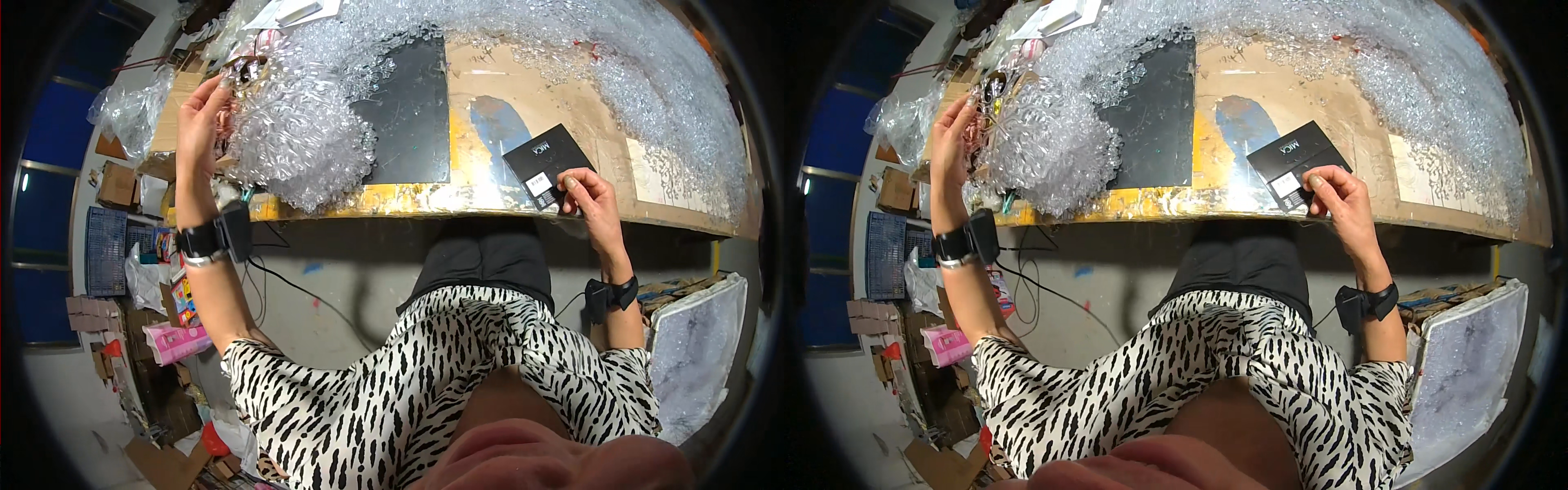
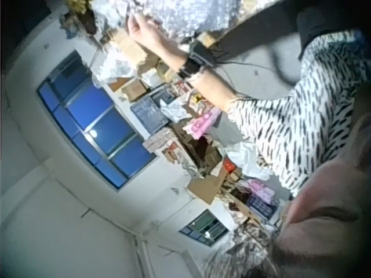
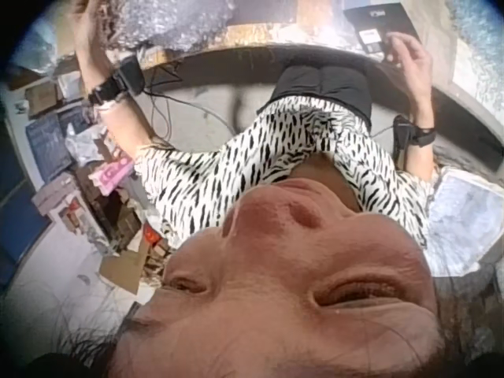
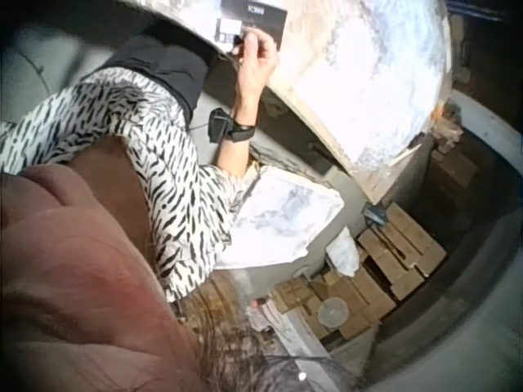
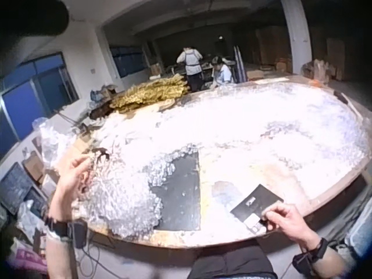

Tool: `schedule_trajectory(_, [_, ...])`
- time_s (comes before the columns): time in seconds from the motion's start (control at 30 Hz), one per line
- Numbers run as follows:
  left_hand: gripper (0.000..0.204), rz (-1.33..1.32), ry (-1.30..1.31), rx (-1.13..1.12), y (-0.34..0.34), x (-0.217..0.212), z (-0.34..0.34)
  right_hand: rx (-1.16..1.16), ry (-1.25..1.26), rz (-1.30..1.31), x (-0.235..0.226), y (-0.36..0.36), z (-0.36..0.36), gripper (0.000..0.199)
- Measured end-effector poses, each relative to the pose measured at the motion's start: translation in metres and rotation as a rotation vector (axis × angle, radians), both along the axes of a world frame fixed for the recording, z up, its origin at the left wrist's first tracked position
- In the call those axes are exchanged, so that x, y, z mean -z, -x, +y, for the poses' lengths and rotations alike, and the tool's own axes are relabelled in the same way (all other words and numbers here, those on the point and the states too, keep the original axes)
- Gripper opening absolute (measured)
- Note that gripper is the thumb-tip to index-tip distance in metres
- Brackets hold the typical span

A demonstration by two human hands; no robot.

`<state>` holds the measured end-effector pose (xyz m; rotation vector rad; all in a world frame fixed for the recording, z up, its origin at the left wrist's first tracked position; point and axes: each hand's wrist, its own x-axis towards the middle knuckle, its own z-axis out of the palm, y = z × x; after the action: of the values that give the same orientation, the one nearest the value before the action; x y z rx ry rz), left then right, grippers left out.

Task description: The recorder is packaging snowflake ornaments by placing them into bags and attaching hooks.

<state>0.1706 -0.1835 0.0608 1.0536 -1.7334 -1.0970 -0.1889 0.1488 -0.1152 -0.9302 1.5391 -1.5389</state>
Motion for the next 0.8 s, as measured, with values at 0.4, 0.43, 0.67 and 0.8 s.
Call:
schedule_trajectory(0.4, [0.058,-0.806,0.752,0.125,0.005,0.024,0.037,-0.048,-0.099,-0.008,-0.006,0.004,-0.001,0.015])
schedule_trajectory(0.43, [0.057,-0.832,0.744,0.162,0.0,0.035,0.037,-0.05,-0.112,-0.001,-0.01,0.003,-0.001,0.014])
schedule_trajectory(0.67, [0.036,-0.652,0.804,0.053,-0.009,0.06,0.054,-0.136,-0.12,-0.029,-0.009,0.005,-0.005,0.016])
schedule_trajectory(0.8, [0.037,-0.669,0.905,-0.035,-0.007,0.076,0.053,-0.122,-0.126,-0.029,-0.012,0.006,-0.003,0.014])
